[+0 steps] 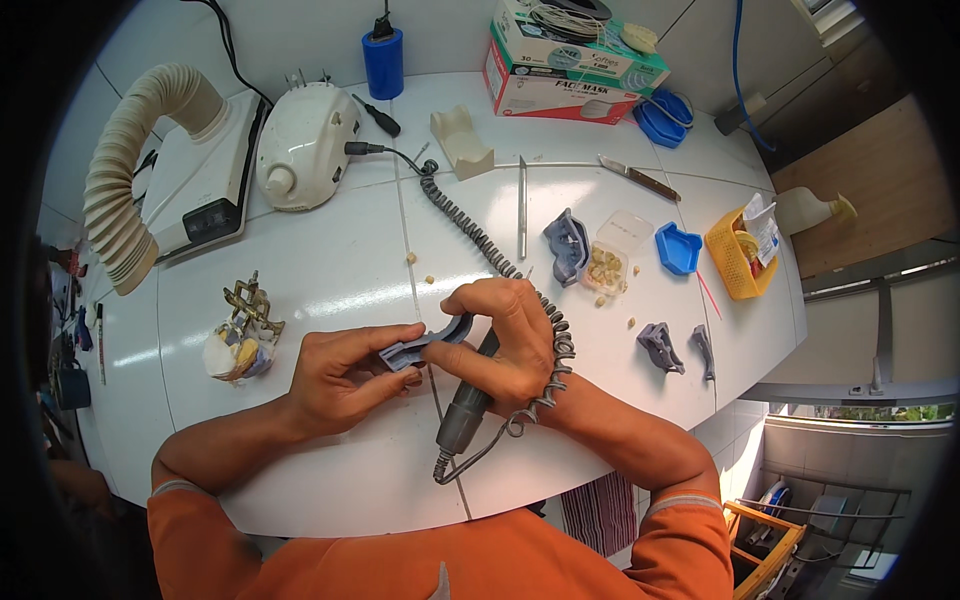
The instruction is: Using a rotary tool to drill or refine a gray dental model component.
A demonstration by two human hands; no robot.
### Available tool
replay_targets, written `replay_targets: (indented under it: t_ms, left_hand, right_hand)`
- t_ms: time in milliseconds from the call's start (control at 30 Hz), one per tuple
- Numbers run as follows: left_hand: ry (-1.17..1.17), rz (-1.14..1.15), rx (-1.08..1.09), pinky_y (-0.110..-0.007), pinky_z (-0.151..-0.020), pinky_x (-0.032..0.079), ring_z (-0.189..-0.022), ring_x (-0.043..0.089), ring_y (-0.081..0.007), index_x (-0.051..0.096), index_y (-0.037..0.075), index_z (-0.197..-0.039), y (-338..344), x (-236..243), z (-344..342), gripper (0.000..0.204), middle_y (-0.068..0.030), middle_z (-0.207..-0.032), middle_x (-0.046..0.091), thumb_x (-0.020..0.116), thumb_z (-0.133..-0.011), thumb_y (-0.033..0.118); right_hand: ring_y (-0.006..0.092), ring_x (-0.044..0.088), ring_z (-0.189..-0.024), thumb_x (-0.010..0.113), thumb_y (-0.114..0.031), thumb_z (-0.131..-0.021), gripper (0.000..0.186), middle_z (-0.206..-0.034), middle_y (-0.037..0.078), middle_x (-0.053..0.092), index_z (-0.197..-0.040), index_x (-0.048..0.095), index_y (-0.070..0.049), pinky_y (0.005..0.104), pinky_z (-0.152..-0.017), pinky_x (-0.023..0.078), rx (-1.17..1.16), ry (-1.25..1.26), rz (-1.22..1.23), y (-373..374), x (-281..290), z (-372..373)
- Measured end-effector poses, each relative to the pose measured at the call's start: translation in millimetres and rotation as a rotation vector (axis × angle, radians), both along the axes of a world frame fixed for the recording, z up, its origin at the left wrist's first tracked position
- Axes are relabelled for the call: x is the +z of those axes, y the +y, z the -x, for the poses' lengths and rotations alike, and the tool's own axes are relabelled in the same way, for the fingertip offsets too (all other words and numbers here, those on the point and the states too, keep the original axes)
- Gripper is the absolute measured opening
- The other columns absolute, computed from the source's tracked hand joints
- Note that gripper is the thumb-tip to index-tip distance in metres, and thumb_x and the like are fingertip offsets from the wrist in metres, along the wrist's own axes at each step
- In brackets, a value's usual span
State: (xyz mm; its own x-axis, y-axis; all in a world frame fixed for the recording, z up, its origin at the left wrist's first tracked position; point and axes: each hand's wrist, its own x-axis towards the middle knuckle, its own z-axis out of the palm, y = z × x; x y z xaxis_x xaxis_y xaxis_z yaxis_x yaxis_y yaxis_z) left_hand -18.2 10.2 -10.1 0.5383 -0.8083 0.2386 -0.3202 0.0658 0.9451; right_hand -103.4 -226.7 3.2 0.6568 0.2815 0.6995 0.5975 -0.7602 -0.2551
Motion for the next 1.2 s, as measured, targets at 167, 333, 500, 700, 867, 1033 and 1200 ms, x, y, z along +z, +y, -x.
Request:
replay_targets:
  t_ms: [167, 333, 500, 700, 867, 1033, 1200]
  left_hand:
    - [0.036, -0.011, 0.01, -0.029, -0.084, 0.066, -0.097, 0.08, -0.0206, 0.065, -0.004, -0.14, 0, 1, 0, 0.046, -0.0186, -0.115, 0.078, 0.074, -0.095, -0.004]
    - [0.024, 0.009, 0.006, -0.03, -0.085, 0.066, -0.097, 0.08, -0.0209, 0.065, -0.004, -0.14, 0, -1, 1, 0.045, -0.0187, -0.116, 0.078, 0.072, -0.096, -0.005]
    - [0.074, 0.004, 0.014, -0.03, -0.085, 0.066, -0.098, 0.08, -0.0213, 0.066, -0.003, -0.14, 0, -3, 1, 0.045, -0.0181, -0.117, 0.077, 0.074, -0.095, -0.004]
    - [0.08, -0.011, -0.021, -0.027, -0.082, 0.068, -0.1, 0.077, -0.0197, 0.068, 0.0, -0.137, -1, 1, -3, 0.043, -0.0173, -0.124, 0.072, 0.069, -0.096, -0.012]
    - [0.06, 0.068, 0.013, -0.032, -0.087, 0.064, -0.104, 0.074, -0.0195, 0.071, 0.003, -0.135, -1, 1, -4, 0.049, -0.013, -0.112, 0.074, 0.07, -0.09, -0.015]
    - [0.034, 0.084, 0.025, -0.032, -0.09, 0.063, -0.109, 0.072, -0.0209, 0.073, 0.002, -0.133, -4, 3, -6, 0.045, -0.0141, -0.116, 0.074, 0.069, -0.091, -0.015]
    - [0.079, 0.117, -0.028, -0.03, -0.095, 0.062, -0.107, 0.073, -0.0215, 0.07, -0.001, -0.135, -2, -4, -10, 0.038, -0.0169, -0.123, 0.073, 0.074, -0.097, -0.003]
  right_hand:
    - [0.0305, 0.065, -0.097, 0.077, -0.011, -0.064, 0.027, -0.11, 0.015, 0.063, -0.091, 0.079, -0.011, 0.0387, -0.077, 0.053, 0.033, -0.055, 0.038, -5, -9, -1]
    - [0.0307, 0.066, -0.095, 0.078, -0.008, -0.062, 0.027, -0.107, 0.015, 0.063, -0.088, 0.074, -0.009, 0.0384, -0.075, 0.052, 0.022, -0.025, 0.011, -2, -4, 0]
    - [0.0318, 0.066, -0.095, 0.083, -0.007, -0.061, 0.03, -0.107, 0.018, 0.063, -0.087, 0.069, -0.005, 0.0387, -0.073, 0.052, 0.023, -0.059, -0.106, -5, -17, 2]
    - [0.0312, 0.067, -0.095, 0.089, -0.006, -0.064, 0.043, -0.111, 0.019, 0.065, -0.104, 0.072, -0.007, 0.0385, -0.071, 0.052, -0.069, -0.104, -0.162, -2, -12, 0]
    - [0.0263, 0.068, -0.088, 0.091, -0.012, -0.069, 0.05, -0.106, 0.014, 0.07, -0.115, 0.074, -0.004, 0.0374, -0.069, 0.049, -0.094, -0.016, -0.103, -8, -2, 0]
    - [0.0231, 0.067, -0.077, 0.091, -0.019, -0.071, 0.05, -0.093, 0.008, 0.073, -0.115, 0.076, -0.001, 0.035, -0.067, 0.043, -0.081, -0.004, -0.044, -11, -1, 2]
    - [0.0219, 0.066, -0.074, 0.092, -0.022, -0.071, 0.051, -0.09, 0.008, 0.074, -0.114, 0.076, -0.001, 0.0342, -0.066, 0.041, -0.095, -0.039, -0.023, -11, -3, 0]
